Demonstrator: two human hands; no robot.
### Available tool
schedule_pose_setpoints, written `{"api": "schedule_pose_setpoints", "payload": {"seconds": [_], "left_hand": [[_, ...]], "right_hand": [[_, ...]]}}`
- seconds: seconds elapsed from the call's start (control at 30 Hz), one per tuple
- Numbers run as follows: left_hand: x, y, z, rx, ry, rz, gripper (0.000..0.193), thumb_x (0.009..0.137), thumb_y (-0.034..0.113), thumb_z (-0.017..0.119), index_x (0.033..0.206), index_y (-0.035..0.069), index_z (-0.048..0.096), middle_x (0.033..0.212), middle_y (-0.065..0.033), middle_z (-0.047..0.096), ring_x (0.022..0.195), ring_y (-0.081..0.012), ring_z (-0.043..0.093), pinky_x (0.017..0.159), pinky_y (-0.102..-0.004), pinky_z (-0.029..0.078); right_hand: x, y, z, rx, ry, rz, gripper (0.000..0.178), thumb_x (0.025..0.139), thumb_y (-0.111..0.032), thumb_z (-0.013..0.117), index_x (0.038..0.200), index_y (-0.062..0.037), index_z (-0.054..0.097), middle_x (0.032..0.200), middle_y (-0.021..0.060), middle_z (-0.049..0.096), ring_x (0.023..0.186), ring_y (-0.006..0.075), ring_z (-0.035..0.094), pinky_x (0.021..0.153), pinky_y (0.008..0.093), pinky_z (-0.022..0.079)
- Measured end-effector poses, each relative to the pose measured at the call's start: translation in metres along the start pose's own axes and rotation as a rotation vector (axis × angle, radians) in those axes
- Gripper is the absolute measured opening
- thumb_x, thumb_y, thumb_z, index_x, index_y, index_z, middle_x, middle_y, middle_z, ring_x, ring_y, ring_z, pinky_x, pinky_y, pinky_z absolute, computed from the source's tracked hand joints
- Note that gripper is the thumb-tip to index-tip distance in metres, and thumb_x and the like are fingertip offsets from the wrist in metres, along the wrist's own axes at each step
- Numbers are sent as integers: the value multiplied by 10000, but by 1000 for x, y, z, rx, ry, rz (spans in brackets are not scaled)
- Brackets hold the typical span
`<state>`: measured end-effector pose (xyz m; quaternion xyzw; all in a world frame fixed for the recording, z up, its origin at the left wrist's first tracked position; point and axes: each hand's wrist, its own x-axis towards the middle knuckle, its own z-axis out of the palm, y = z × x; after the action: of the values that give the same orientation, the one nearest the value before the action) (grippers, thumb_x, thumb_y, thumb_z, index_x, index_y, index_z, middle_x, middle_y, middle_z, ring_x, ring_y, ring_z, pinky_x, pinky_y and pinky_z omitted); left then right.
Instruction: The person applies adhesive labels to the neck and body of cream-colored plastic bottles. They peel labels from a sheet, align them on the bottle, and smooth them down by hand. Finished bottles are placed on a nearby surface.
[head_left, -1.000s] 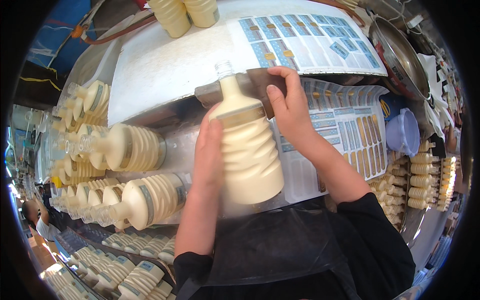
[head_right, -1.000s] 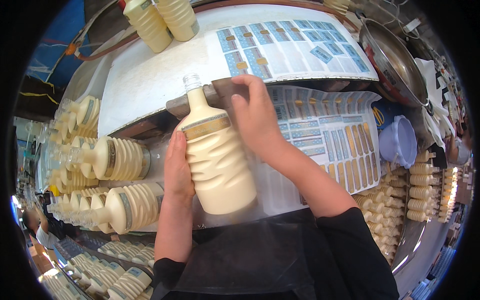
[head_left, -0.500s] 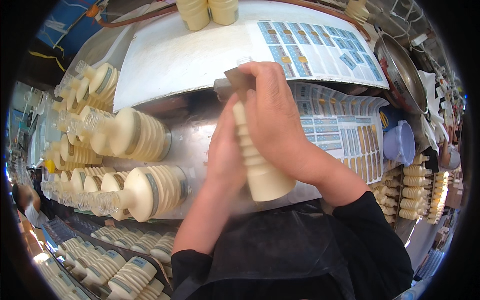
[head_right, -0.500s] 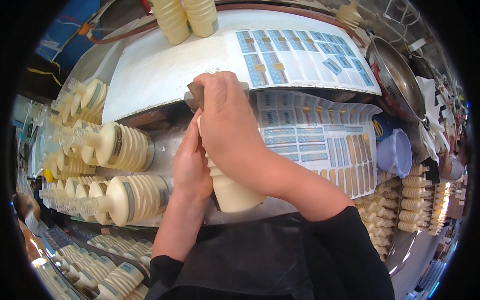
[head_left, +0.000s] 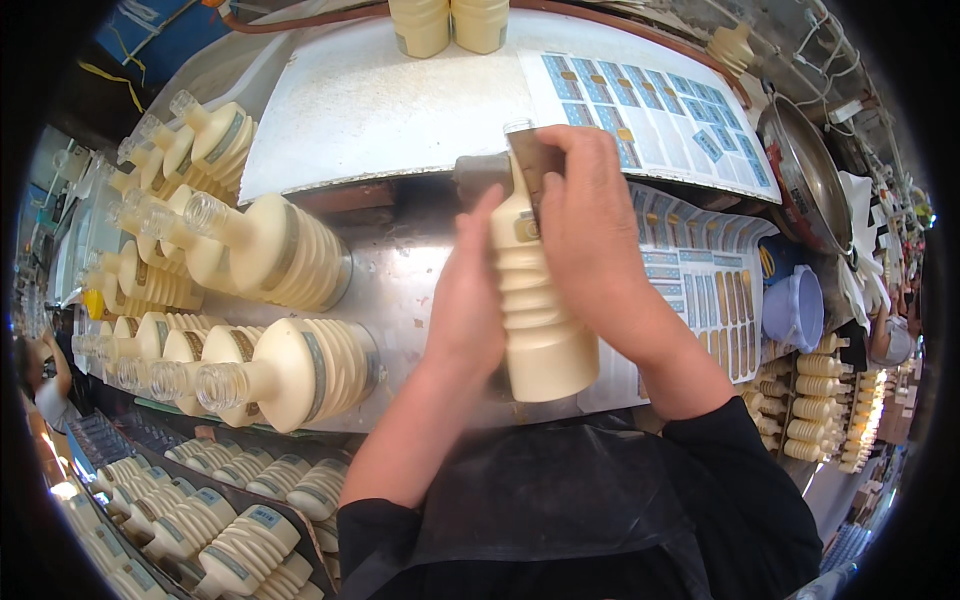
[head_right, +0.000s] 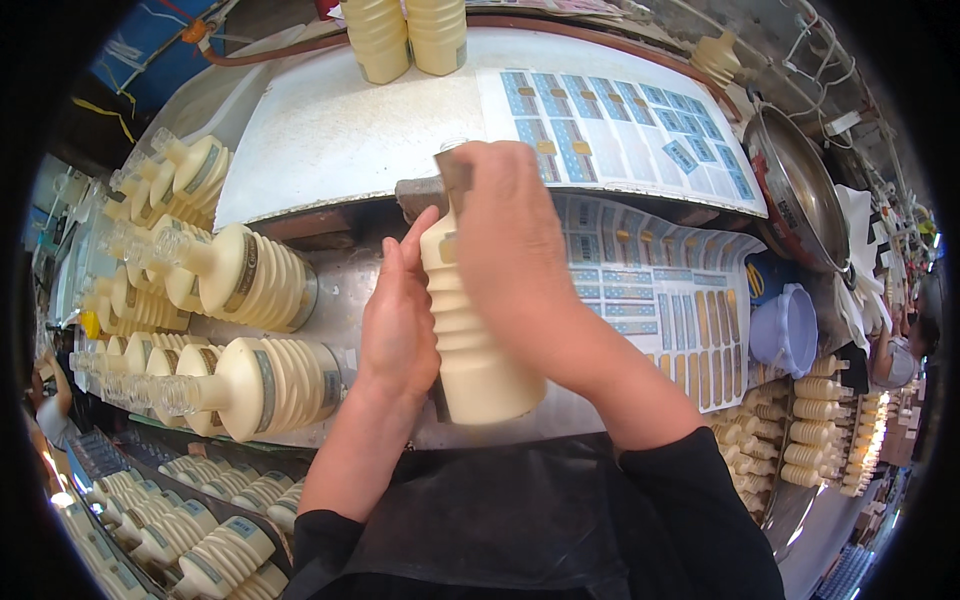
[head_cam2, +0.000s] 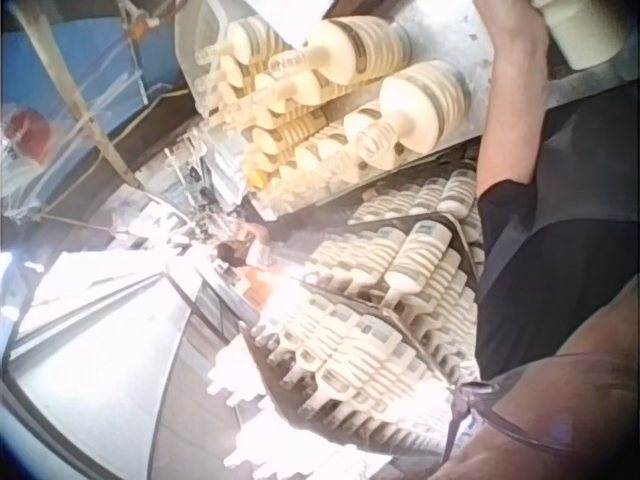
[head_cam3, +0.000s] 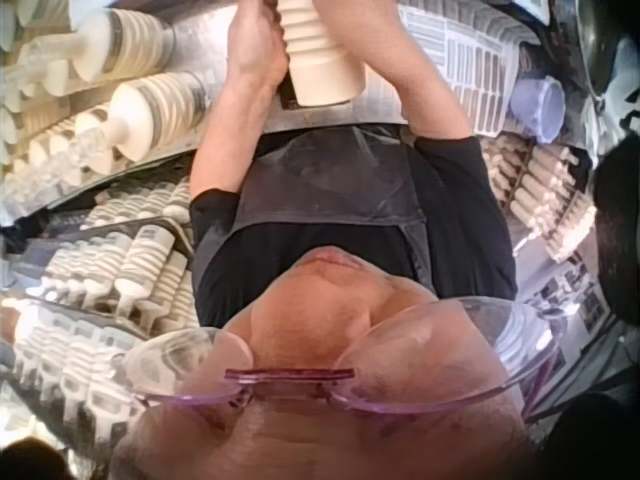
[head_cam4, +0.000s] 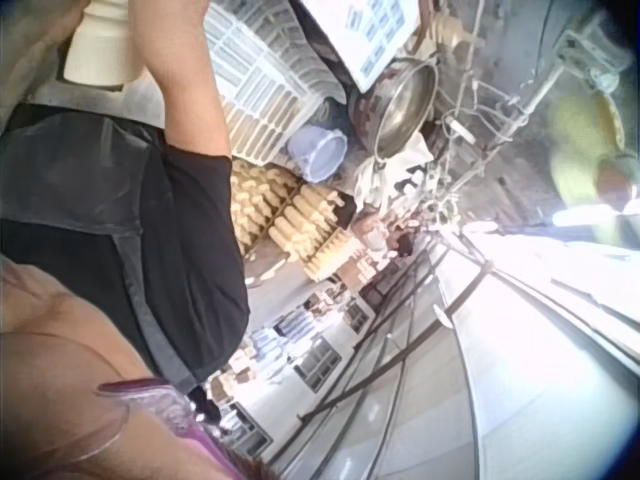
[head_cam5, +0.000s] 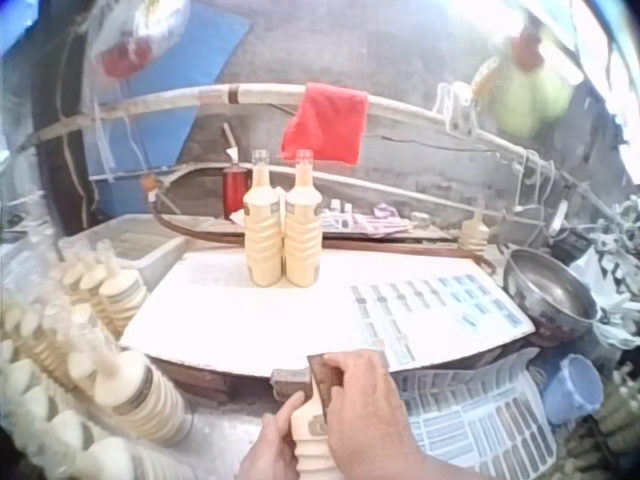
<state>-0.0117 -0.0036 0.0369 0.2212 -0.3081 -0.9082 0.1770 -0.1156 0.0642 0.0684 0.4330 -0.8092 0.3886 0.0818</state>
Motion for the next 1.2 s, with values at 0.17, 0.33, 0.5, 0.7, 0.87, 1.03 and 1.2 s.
{"api": "schedule_pose_setpoints", "payload": {"seconds": [0.17,0.33,0.5,0.7,0.87,1.03,1.2], "left_hand": [[14,-13,-14,641,40,136,541,1104,433,437,1454,23,479,1355,-131,594,1194,-202,589,1036,-341,460],[23,-13,-26,590,53,133,509,1099,422,450,1409,25,522,1303,-128,613,1181,-192,580,1045,-338,446],[20,-12,-21,547,67,144,481,1120,375,401,1412,12,519,1304,-129,621,1177,-186,596,1047,-352,461],[16,-7,-13,270,103,-47,590,1138,462,260,1434,16,507,1346,-144,626,1214,-250,630,1038,-408,515],[9,-3,0,194,4,-34,629,1134,494,181,1507,51,428,1376,-142,609,1244,-258,622,1077,-401,501],[4,-2,11,190,6,-24,673,1120,547,207,1537,58,406,1491,-100,527,1358,-244,523,1140,-421,427],[5,-5,-1,125,-62,22,664,1103,587,276,1531,97,411,1513,-76,501,1378,-222,493,1140,-402,411]], "right_hand": [[-7,35,-2,94,45,13,336,940,-10,500,1275,2,495,1242,218,519,1169,402,537,1045,443,442],[-18,80,10,224,143,45,344,965,-15,493,1308,8,486,1248,192,525,1172,344,548,1044,424,439],[-20,81,3,348,192,99,352,964,-30,509,1314,7,492,1269,183,529,1208,325,541,1062,402,429],[-24,63,1,456,120,216,350,961,-41,497,1306,17,501,1292,191,531,1255,343,527,1100,415,408],[-17,57,-2,422,134,192,340,954,-30,480,1290,16,500,1280,207,521,1221,369,531,1088,430,416],[-7,14,11,198,137,-64,366,904,-55,595,1255,-9,501,1222,228,516,1116,414,553,968,476,470],[-3,-16,21,84,-23,-79,367,894,-71,615,1241,-16,509,1185,224,538,1069,404,576,929,482,491]]}}
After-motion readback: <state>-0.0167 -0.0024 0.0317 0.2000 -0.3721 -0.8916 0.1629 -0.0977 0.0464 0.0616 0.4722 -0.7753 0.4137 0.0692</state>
